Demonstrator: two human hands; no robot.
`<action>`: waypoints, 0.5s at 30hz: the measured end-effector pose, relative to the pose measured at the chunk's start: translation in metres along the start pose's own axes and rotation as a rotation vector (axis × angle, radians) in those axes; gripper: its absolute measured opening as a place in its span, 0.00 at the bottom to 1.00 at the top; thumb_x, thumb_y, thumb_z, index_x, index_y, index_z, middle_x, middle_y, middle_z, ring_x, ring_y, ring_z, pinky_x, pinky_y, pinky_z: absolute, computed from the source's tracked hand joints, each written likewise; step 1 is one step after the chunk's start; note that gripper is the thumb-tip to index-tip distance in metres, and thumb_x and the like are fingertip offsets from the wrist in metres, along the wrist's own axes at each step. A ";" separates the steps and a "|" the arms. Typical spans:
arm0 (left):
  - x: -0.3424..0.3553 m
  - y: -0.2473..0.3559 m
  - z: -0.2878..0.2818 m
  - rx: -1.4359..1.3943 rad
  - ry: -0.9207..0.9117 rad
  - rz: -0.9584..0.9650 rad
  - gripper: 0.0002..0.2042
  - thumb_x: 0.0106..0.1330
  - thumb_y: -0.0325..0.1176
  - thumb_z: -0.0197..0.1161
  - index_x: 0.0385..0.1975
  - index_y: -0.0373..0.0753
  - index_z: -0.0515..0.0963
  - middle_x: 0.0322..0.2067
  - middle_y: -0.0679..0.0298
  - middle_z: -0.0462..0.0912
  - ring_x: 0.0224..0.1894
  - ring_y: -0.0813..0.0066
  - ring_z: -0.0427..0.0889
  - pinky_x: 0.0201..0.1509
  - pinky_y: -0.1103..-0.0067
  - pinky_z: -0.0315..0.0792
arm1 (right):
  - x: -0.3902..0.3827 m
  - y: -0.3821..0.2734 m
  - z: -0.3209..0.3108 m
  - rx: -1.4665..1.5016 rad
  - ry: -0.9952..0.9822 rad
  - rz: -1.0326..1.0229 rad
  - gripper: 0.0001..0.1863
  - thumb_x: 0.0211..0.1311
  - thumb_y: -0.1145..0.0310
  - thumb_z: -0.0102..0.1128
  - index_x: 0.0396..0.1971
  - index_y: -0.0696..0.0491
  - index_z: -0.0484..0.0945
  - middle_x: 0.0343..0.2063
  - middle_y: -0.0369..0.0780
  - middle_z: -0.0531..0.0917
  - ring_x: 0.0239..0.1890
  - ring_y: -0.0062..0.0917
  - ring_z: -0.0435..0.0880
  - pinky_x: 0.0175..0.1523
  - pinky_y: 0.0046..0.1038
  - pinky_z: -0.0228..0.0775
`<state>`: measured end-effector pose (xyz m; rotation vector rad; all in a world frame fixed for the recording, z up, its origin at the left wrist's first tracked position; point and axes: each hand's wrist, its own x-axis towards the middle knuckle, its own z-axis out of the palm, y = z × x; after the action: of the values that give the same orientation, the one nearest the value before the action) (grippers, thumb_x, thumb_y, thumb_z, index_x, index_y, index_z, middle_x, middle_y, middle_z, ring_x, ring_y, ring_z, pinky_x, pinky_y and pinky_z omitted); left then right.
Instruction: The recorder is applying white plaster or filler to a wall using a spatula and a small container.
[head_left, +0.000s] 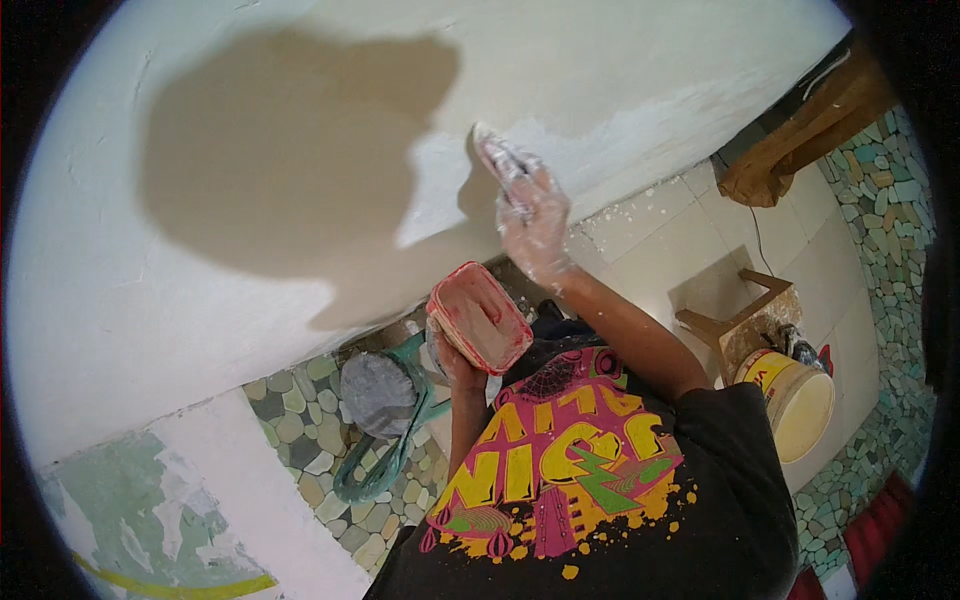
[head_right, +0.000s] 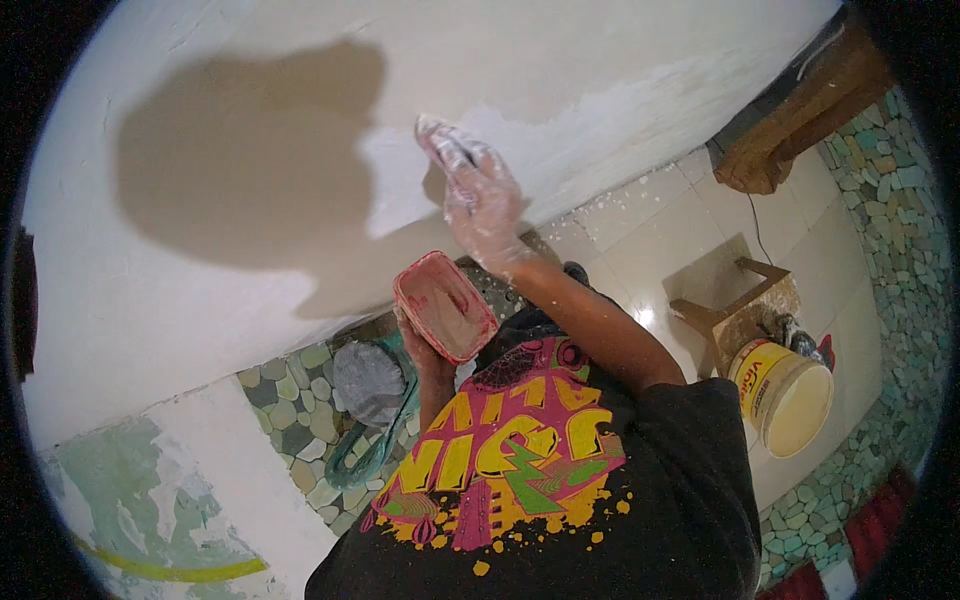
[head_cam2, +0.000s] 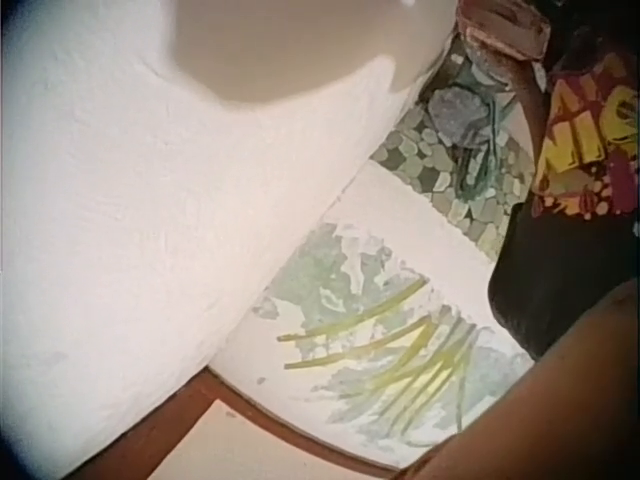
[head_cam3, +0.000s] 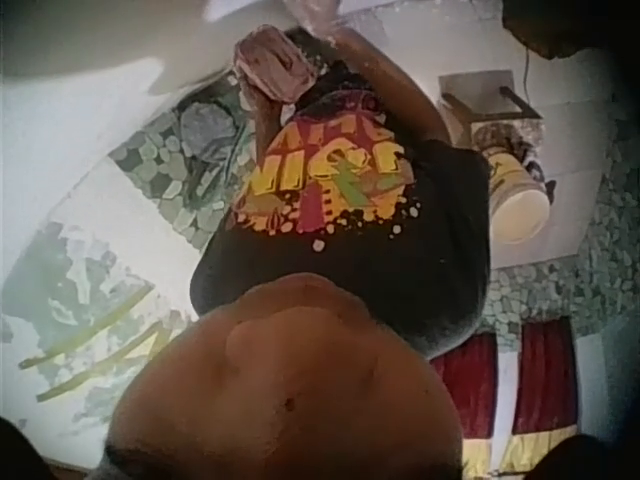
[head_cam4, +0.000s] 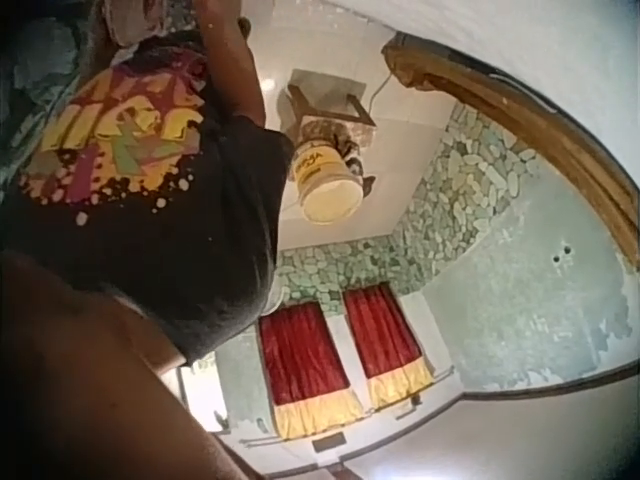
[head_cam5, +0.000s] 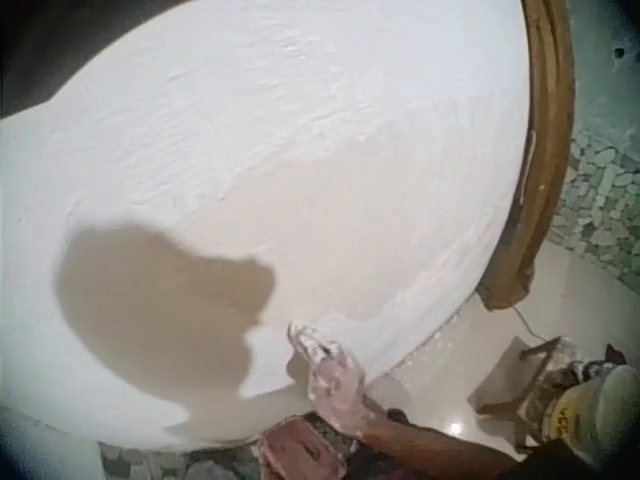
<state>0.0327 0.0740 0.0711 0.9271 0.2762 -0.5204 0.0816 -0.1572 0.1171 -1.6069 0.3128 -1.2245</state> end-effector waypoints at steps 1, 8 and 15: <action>0.002 0.001 -0.001 -0.001 0.003 -0.004 0.30 0.72 0.58 0.46 0.64 0.42 0.65 0.60 0.59 0.72 0.60 0.59 0.73 0.64 0.63 0.70 | -0.004 -0.006 -0.002 -0.003 -0.002 0.004 0.26 0.54 0.81 0.52 0.55 0.56 0.78 0.51 0.47 0.80 0.53 0.36 0.79 0.55 0.32 0.73; 0.006 0.012 0.001 -0.002 -0.021 -0.036 0.29 0.72 0.57 0.46 0.63 0.42 0.66 0.59 0.59 0.74 0.58 0.60 0.75 0.61 0.63 0.72 | 0.013 -0.019 -0.039 -0.165 -0.080 -0.087 0.27 0.49 0.89 0.48 0.53 0.62 0.77 0.56 0.49 0.76 0.61 0.41 0.74 0.64 0.38 0.66; -0.005 0.012 -0.001 0.028 -0.048 -0.060 0.29 0.72 0.58 0.46 0.63 0.43 0.66 0.59 0.59 0.74 0.58 0.62 0.75 0.61 0.64 0.72 | 0.022 0.039 -0.030 -0.718 -0.335 -0.527 0.31 0.51 0.67 0.64 0.59 0.50 0.75 0.62 0.37 0.73 0.65 0.32 0.70 0.69 0.45 0.56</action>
<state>0.0347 0.0819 0.0814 0.9340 0.2543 -0.6027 0.0806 -0.2065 0.0947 -2.6021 0.1121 -1.2641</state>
